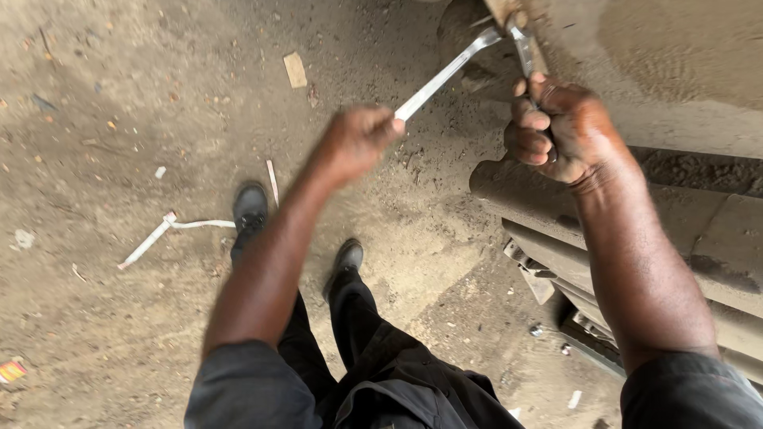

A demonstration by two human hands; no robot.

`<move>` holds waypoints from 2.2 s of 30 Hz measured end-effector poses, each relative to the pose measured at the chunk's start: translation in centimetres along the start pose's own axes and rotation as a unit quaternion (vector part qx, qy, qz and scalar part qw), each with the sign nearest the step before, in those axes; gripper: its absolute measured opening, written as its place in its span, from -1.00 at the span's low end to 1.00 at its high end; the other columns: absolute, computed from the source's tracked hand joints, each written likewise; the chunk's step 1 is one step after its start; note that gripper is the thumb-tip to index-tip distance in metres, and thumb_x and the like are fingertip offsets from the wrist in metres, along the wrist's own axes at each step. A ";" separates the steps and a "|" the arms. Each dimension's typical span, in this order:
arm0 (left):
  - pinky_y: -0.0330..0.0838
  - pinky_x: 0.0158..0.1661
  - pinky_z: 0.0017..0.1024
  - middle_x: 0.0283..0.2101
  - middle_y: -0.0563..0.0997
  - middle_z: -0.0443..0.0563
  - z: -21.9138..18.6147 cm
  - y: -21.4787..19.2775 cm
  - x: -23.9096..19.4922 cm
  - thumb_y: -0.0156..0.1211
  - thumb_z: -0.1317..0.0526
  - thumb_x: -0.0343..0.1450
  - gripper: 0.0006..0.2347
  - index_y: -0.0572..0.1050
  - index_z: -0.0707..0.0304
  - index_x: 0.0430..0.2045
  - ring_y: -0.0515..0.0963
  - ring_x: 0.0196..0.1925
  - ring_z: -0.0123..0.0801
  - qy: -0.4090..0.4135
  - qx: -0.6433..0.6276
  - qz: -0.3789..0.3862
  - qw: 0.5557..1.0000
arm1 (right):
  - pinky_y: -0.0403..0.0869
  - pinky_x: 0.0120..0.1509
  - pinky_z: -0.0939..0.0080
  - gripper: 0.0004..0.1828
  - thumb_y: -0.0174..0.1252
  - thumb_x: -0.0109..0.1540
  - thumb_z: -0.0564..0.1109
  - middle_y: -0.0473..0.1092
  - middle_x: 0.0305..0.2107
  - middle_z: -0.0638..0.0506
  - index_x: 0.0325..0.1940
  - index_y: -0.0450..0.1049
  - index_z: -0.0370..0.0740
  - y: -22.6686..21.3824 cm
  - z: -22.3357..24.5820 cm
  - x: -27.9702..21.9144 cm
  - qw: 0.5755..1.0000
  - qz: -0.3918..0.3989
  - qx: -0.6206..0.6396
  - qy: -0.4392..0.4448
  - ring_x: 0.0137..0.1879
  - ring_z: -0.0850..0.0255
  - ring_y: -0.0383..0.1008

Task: The person uses two wrenches to tighten bolts on the underside of a vehicle. They repeatedly reposition the wrenches and apply torque to secure the fasteners.

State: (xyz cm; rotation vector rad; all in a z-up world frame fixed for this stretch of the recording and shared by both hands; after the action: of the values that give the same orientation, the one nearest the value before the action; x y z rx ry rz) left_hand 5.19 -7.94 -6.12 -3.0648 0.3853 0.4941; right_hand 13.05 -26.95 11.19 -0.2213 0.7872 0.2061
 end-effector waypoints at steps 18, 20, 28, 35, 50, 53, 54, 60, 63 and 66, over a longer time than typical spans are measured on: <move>0.35 -0.64 -0.57 -0.46 0.58 -0.07 -5.3 -9.0 2.1 0.19 0.03 0.48 -0.76 0.63 0.17 -0.20 0.39 -0.63 -0.58 0.010 0.035 0.070 0.997 | 0.19 -0.66 0.35 -0.74 -0.27 0.50 -0.07 0.21 -0.62 0.15 -0.10 0.32 -0.17 1.1 -0.5 0.1 1.000 -0.006 -0.002 0.002 -0.65 0.37 0.13; 0.38 -0.61 -0.61 -0.46 0.57 -0.11 -4.0 -7.7 1.6 0.16 0.03 0.50 -0.75 0.61 0.21 -0.20 0.42 -0.60 -0.61 -0.004 -0.004 0.079 0.997 | 0.19 -0.67 0.33 -0.74 -0.28 0.49 -0.05 0.19 -0.63 0.16 -0.12 0.30 -0.15 1.2 -0.8 0.1 0.999 -0.032 -0.030 0.001 -0.67 0.36 0.11; 0.25 -0.76 -0.67 -0.57 0.37 -0.23 0.7 2.3 -0.7 0.18 -0.14 0.41 -0.63 0.46 0.18 -0.21 0.27 -0.69 -0.69 -0.030 -0.348 0.164 0.923 | 0.11 -0.67 0.30 -0.75 -0.24 0.51 0.00 0.10 -0.66 0.19 -0.14 0.27 -0.12 1.0 -0.5 0.2 0.999 -0.031 -0.034 -0.018 -0.68 0.37 0.03; 0.29 -0.49 -0.57 -0.47 0.38 -0.20 -2.6 24.5 0.4 -0.05 0.00 0.60 -0.76 0.42 0.14 -0.25 0.34 -0.49 -0.64 0.022 -0.556 -0.229 0.798 | 0.13 -0.64 0.31 -0.75 -0.18 0.49 -0.02 0.14 -0.63 0.17 -0.15 0.30 -0.18 -0.7 -1.9 -0.1 0.997 -0.066 0.024 -0.026 -0.68 0.36 0.04; 0.19 -0.65 -0.59 -0.56 0.34 -0.21 -10.3 27.2 8.5 -0.09 -0.02 0.58 -0.70 0.44 0.18 -0.04 0.29 -0.62 -0.65 0.154 -0.423 -0.229 0.863 | 0.22 -0.69 0.34 -0.71 -0.19 0.47 -0.01 0.25 -0.62 0.15 -0.09 0.34 -0.24 -0.2 -1.5 -3.2 0.989 -0.051 -0.132 -0.038 -0.67 0.38 0.17; 0.15 -0.72 -0.60 -0.61 0.33 -0.21 -8.7 24.9 5.2 -0.10 -0.03 0.57 -0.68 0.44 0.19 -0.01 0.27 -0.68 -0.65 0.120 -0.417 -0.194 0.880 | 0.33 -0.65 0.30 -0.68 -0.17 0.46 -0.02 0.29 -0.63 0.10 -0.05 0.36 -0.32 -0.3 -2.0 -5.5 0.986 -0.038 -0.155 -0.038 -0.67 0.32 0.26; 0.14 -0.74 -0.60 -0.63 0.33 -0.21 -7.3 23.9 3.6 -0.10 -0.04 0.56 -0.67 0.45 0.19 0.00 0.26 -0.70 -0.65 0.082 -0.401 -0.178 0.895 | 0.31 -0.67 0.29 -0.68 -0.17 0.46 -0.02 0.28 -0.64 0.10 -0.04 0.37 -0.32 -0.4 -2.2 -5.5 0.991 -0.027 -0.130 -0.029 -0.68 0.31 0.25; 0.26 -0.69 -0.54 -0.59 0.42 -0.22 0.7 6.8 -3.1 0.02 -0.12 0.51 -0.64 0.60 0.12 -0.11 0.34 -0.65 -0.63 -0.053 -0.182 -0.098 0.977 | 0.23 -0.68 0.32 -0.62 -0.23 0.47 -0.01 0.25 -0.65 0.14 0.01 0.42 -0.30 -1.6 -0.5 -1.0 0.993 -0.025 -0.114 -0.022 -0.70 0.33 0.19; 0.33 -0.37 -0.67 -0.35 0.63 -0.33 0.6 -3.2 -1.6 0.30 0.04 0.40 -0.78 0.65 0.01 -0.14 0.54 -0.38 -0.79 -0.134 -0.068 -0.023 0.988 | 0.20 -0.69 0.33 -0.64 -0.22 0.48 0.00 0.21 -0.67 0.15 0.00 0.41 -0.29 -1.8 -0.1 -0.4 0.992 -0.021 -0.128 -0.006 -0.71 0.34 0.15; 0.15 -0.65 -0.49 -0.55 0.55 -0.03 -3.7 -9.7 1.2 0.15 0.01 0.48 -0.78 0.69 0.02 -0.21 0.25 -0.67 -0.49 -0.132 -0.029 0.030 0.990 | 0.16 -0.71 0.32 -0.65 -0.21 0.48 0.01 0.19 -0.68 0.15 -0.04 0.39 -0.28 -1.5 0.6 -0.5 0.986 -0.023 -0.164 -0.002 -0.72 0.34 0.12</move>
State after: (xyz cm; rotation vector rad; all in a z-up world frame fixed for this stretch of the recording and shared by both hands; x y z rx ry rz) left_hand 9.80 1.00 -3.19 -2.9921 0.4617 0.9162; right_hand 13.53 -28.31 12.17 -0.5504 0.7405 0.2926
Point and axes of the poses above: each hand's wrist, its own x-axis towards the middle knuckle, its own y-axis out of the palm, z = x × y, the point moved 9 cm from there along x, towards the middle knuckle
